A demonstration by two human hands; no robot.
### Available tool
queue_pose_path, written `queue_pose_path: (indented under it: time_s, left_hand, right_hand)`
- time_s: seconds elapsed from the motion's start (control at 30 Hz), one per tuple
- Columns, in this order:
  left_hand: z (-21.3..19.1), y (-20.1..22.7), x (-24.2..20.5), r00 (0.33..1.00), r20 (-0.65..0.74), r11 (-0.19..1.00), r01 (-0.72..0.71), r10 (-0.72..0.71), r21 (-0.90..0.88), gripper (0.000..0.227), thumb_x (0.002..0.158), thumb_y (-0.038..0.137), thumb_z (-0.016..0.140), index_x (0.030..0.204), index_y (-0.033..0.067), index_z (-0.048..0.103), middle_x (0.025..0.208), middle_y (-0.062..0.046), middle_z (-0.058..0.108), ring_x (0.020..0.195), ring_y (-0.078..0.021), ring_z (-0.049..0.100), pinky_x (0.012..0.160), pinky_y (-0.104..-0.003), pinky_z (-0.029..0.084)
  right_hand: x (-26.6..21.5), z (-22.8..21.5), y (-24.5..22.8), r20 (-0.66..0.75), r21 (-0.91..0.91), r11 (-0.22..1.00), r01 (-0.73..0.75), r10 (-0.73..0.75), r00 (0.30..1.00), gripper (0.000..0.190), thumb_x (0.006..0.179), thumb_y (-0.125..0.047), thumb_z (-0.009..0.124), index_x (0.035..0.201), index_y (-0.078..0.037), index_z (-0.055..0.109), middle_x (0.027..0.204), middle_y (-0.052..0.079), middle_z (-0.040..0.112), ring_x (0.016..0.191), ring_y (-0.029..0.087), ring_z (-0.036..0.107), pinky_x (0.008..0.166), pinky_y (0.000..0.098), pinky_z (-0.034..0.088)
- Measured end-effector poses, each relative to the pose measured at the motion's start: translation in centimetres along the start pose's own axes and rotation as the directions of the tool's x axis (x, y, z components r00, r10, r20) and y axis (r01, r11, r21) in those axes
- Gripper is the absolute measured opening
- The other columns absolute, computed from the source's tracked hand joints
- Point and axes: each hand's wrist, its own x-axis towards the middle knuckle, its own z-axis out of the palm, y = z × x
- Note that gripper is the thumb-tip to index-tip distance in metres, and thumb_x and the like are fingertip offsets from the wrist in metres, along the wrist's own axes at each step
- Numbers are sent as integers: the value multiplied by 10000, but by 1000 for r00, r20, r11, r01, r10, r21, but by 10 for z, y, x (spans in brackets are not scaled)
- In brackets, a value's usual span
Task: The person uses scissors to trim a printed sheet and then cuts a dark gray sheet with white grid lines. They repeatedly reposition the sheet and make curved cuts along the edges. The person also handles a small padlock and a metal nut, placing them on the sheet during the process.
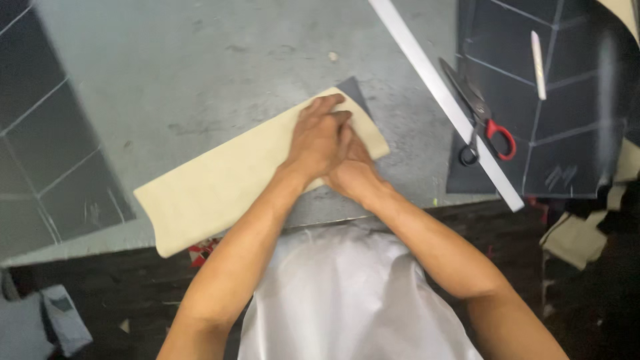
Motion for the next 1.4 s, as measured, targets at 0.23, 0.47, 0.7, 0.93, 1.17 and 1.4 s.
queue_pose_path:
  time_s: [0.23,0.47,0.7,0.93,1.17,1.4]
  left_hand:
    - [-8,19,3,985,24,981,174,-172,-81,294,963,305,646,1083,64,768,1396,-99,588,1323,-315,503,1054,-432,439]
    - [27,25,-11,979,-201,1000,-21,16,-22,399,962,314,763,1135,-9,605,1415,-226,476,1369,-410,416,1240,-573,255]
    - [49,12,-15,977,-202,997,-56,65,50,626,876,367,841,1241,-15,505,1446,-255,378,1420,-446,331,1241,-673,145]
    - [55,8,-18,974,-206,992,-74,94,103,611,916,369,827,1291,-1,518,1470,-258,367,1448,-435,307,1243,-698,125]
    - [56,6,-18,977,-187,988,-74,100,138,411,982,291,723,1275,31,598,1478,-261,376,1456,-452,298,1249,-692,140]
    - [59,2,-19,973,-201,984,-80,111,159,280,968,190,665,1227,87,645,1478,-280,391,1451,-471,312,1241,-708,145]
  right_hand:
    - [-52,-57,-23,-153,77,951,300,-286,946,317,853,-201,727,1124,-36,721,1297,159,671,1351,439,520,1158,573,358]
    - [-117,-148,39,-538,-141,928,-346,221,813,310,1000,-30,716,1305,-9,665,1371,178,621,1285,387,570,1118,452,458]
    - [-135,-152,73,-462,-106,909,-404,315,829,451,935,-25,754,1369,14,639,1359,208,566,1241,343,578,1045,419,493]
    - [-133,-171,86,-315,-141,859,-492,433,845,566,938,57,706,1489,-20,601,1122,170,666,1022,283,664,904,379,563]
    - [-149,-196,80,-92,363,771,-523,588,804,627,888,1,680,1496,-100,563,1078,86,695,919,164,666,831,325,571]
    - [-194,-135,73,553,458,448,-768,533,641,344,677,-57,907,959,-26,713,792,46,670,632,127,607,562,288,504]
